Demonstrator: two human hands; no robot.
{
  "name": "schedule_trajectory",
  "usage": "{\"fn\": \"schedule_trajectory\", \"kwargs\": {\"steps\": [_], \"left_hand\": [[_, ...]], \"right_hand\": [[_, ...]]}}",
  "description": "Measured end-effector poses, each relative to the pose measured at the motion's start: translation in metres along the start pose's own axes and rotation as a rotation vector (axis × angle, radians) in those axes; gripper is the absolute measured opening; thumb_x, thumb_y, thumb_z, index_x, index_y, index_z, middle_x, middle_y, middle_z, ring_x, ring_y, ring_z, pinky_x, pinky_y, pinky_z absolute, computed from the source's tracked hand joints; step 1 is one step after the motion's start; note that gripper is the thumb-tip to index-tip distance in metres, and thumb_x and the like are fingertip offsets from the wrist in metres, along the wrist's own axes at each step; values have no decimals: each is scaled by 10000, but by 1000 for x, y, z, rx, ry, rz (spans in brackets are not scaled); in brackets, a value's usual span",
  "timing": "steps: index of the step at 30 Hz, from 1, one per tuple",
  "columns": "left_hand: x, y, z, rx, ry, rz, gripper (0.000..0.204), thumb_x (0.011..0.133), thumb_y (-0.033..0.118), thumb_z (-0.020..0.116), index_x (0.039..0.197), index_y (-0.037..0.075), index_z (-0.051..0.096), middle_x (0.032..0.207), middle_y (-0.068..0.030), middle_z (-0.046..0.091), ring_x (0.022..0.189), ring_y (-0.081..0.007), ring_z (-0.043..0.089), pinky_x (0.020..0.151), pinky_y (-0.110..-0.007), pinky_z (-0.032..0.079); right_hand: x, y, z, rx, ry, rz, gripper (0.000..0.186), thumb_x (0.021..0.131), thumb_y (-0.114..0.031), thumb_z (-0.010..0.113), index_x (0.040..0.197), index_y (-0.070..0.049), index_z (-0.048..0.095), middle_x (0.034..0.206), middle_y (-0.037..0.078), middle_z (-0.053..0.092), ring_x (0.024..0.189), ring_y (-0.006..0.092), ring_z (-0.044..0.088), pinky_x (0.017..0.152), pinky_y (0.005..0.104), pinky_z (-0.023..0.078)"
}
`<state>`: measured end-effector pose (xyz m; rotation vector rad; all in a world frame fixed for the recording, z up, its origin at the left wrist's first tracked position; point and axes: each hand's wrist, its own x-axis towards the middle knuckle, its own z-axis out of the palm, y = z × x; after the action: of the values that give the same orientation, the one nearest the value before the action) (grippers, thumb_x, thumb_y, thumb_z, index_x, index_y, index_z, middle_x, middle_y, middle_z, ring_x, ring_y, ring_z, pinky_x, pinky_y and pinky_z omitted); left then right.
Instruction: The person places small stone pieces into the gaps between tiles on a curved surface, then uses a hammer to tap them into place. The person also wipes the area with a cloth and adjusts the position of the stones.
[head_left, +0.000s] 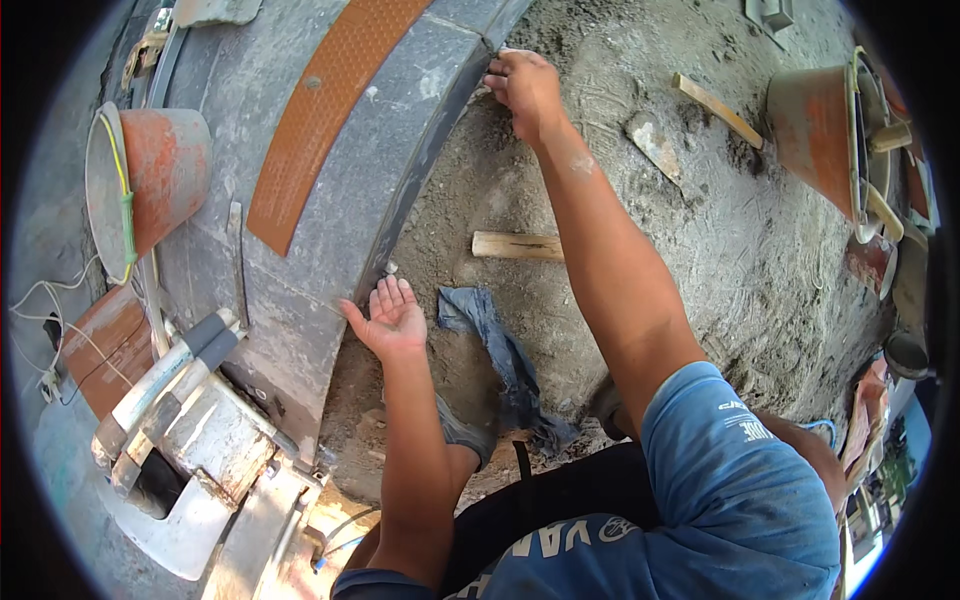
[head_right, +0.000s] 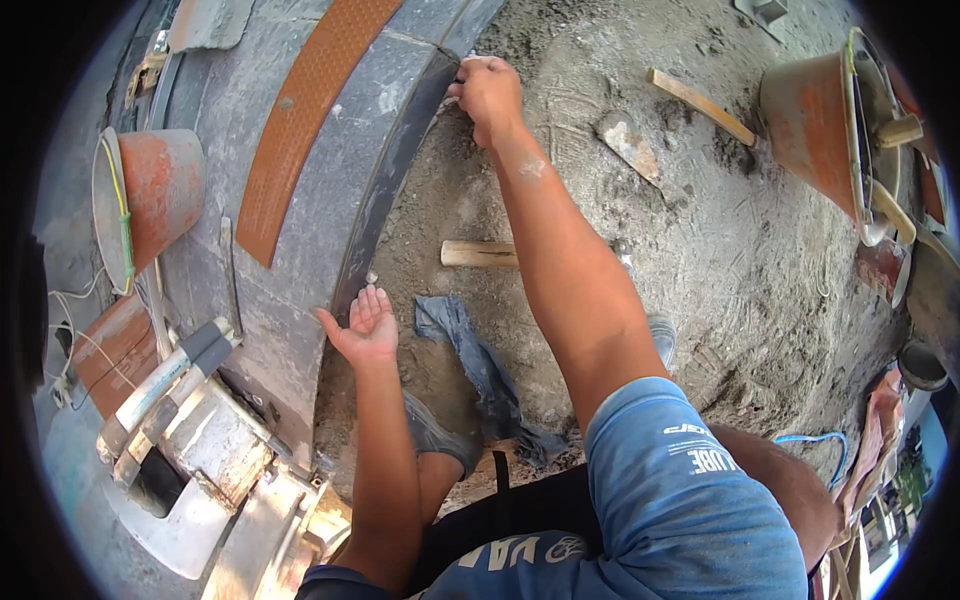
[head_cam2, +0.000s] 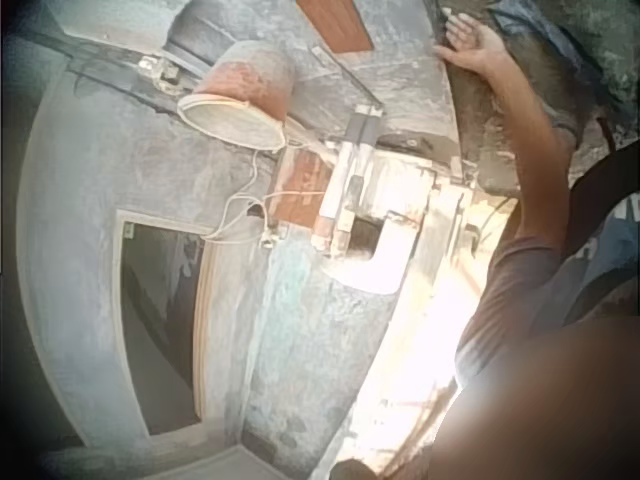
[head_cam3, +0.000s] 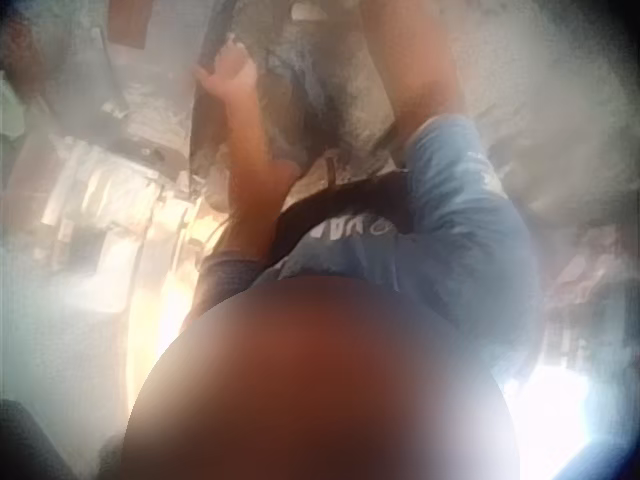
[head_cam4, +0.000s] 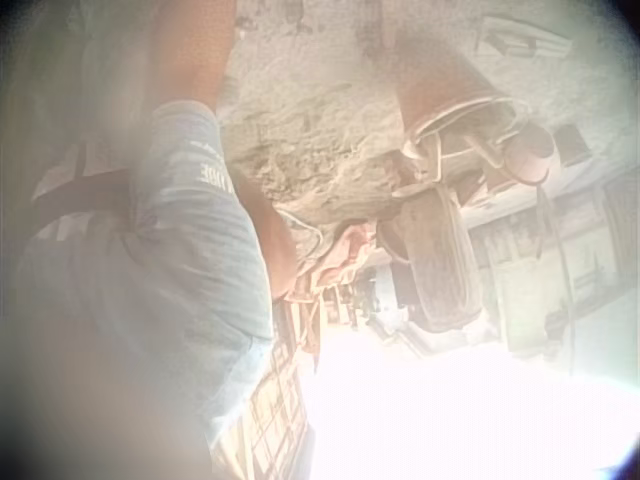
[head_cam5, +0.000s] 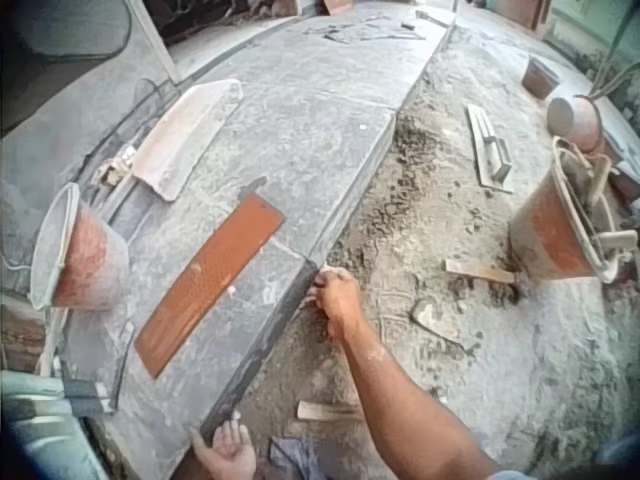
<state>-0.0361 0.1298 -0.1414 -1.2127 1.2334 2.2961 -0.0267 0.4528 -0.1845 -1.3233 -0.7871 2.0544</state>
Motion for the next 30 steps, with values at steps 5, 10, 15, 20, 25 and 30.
{"fn": "schedule_trajectory", "kwargs": {"steps": [5,10,15,20,25,30], "left_hand": [[-1,2,-14,-187,-33,-34,1152,708,600,737,1481,-17,147,1547,-151,217,1405,-287,278,1101,-439,310],[2,3,-23,-311,-51,-57,1120,708,581,741,1474,-17,184,1545,-143,231,1396,-291,297,1093,-438,317],[3,-2,-25,-387,-73,-71,1079,742,550,730,1476,-14,177,1547,-140,225,1401,-295,287,1100,-452,313],[5,1,-24,-418,-72,-65,1077,732,508,757,1468,-30,182,1545,-141,224,1404,-294,280,1115,-448,309],[6,-2,-19,-425,-100,-86,1079,718,472,776,1459,-44,187,1541,-148,226,1409,-299,264,1135,-451,294],[11,2,-28,-394,-145,-50,1031,769,511,699,1450,-71,187,1559,-150,167,1426,-290,217,1154,-435,276]], "right_hand": [[6,0,-6,-29,-44,-10,203,908,-149,555,1046,0,536,925,95,623,705,158,622,563,250,450],[9,3,-7,-60,-78,6,217,921,-141,544,1084,2,528,955,114,630,713,152,616,589,248,480],[12,1,-8,-53,-54,26,247,928,-135,529,1136,-3,506,1021,138,624,744,158,613,601,244,488],[9,1,-3,-87,-63,38,249,931,-134,520,1143,-6,496,1007,131,618,746,156,605,602,248,490],[15,-6,-7,-75,-41,28,199,931,-123,515,1100,-18,500,932,98,606,711,143,585,591,247,487],[5,1,3,-61,-31,24,118,939,-147,519,1008,-51,519,807,49,590,650,128,567,576,242,484]]}}
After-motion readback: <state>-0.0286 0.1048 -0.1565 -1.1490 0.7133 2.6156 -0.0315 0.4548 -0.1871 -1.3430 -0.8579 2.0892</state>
